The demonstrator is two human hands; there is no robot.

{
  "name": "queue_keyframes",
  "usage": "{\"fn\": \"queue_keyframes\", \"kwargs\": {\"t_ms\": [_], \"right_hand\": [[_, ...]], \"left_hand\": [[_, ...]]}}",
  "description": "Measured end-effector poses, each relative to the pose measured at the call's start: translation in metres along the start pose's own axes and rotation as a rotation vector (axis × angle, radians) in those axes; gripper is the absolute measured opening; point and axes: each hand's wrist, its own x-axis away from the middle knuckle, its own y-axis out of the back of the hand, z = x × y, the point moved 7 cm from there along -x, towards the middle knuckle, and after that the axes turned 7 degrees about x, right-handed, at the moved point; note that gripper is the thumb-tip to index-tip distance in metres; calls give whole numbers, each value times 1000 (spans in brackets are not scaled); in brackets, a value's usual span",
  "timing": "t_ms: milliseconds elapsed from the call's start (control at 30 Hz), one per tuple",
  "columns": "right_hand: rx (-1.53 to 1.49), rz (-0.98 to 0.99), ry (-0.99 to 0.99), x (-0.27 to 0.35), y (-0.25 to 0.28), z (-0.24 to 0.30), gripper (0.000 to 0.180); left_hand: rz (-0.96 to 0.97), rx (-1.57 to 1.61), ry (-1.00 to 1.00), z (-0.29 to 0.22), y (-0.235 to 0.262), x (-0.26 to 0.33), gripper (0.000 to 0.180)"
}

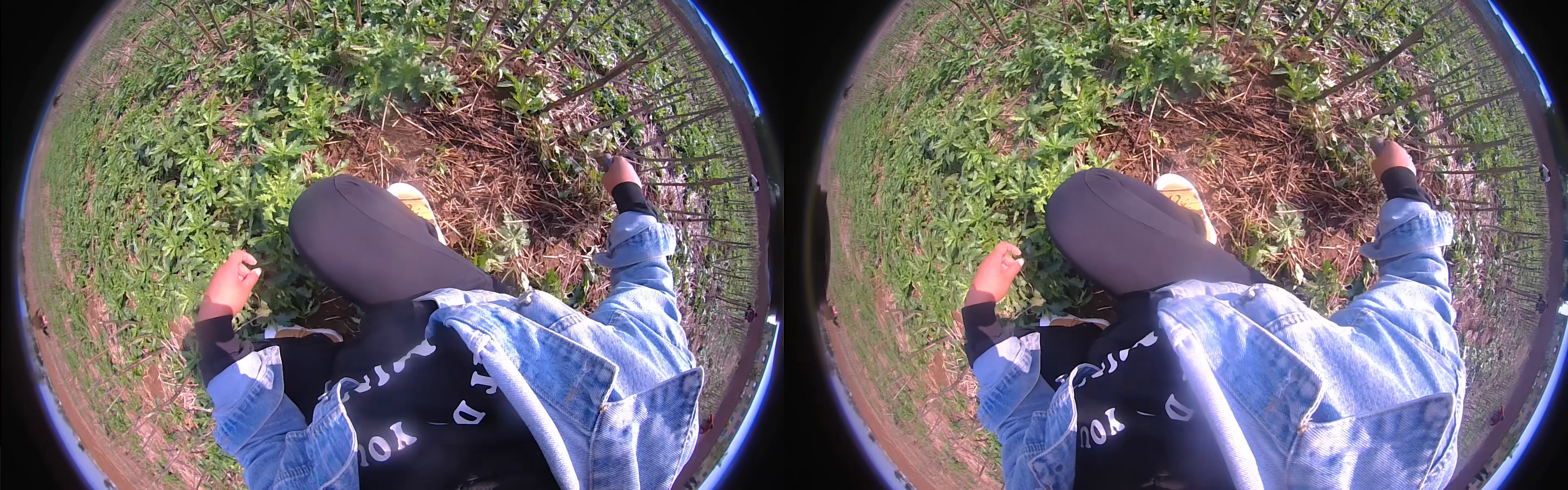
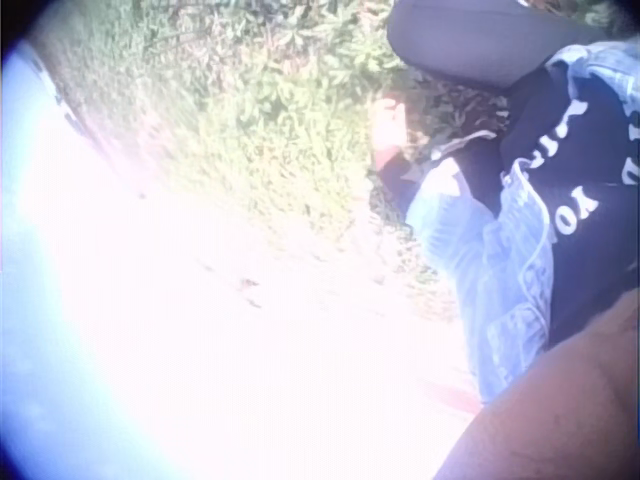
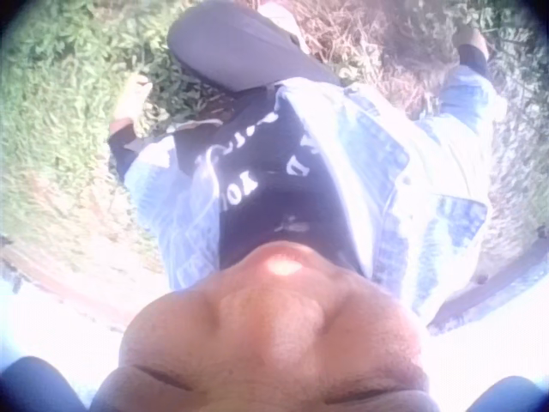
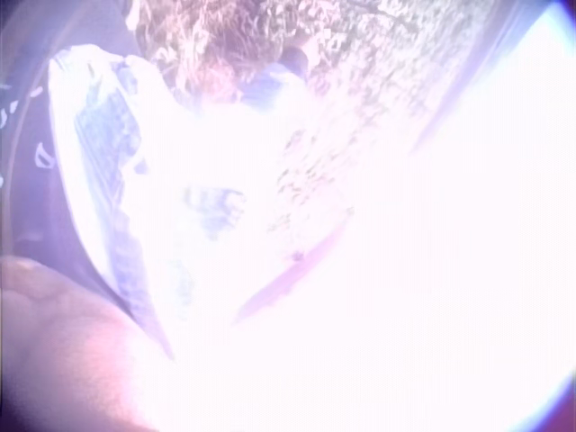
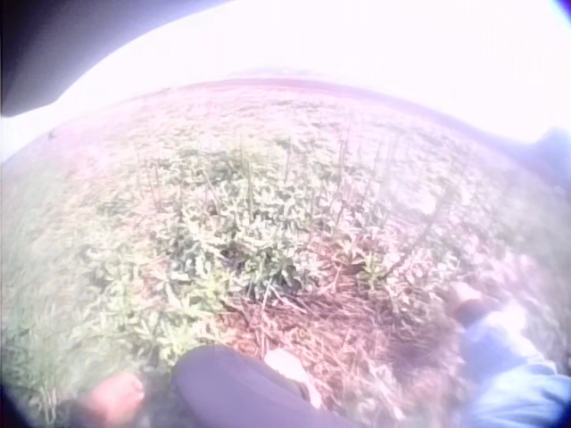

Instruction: The person uses a small hand tool to loosen soil and remove weeds from a garden bed. They repeatedly dig around the base of plants, pull out weeds, and clear the area while kneeling.

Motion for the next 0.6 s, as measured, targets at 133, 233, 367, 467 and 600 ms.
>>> {"fn": "queue_keyframes", "kwargs": {"t_ms": [133,233,367,467,600], "right_hand": [[-560,-137,236,20,-8,73,27],[-975,145,267,45,-55,153,32],[-1051,336,260,70,-105,230,29],[-1174,421,187,73,-131,266,23],[-1097,358,171,75,-153,294,19]], "left_hand": [[8,0,31,14,-4,3,21],[-10,45,48,21,-5,11,17],[-33,57,73,27,-5,27,19],[-31,69,92,26,-5,34,18],[-46,93,150,24,-5,36,18]]}}
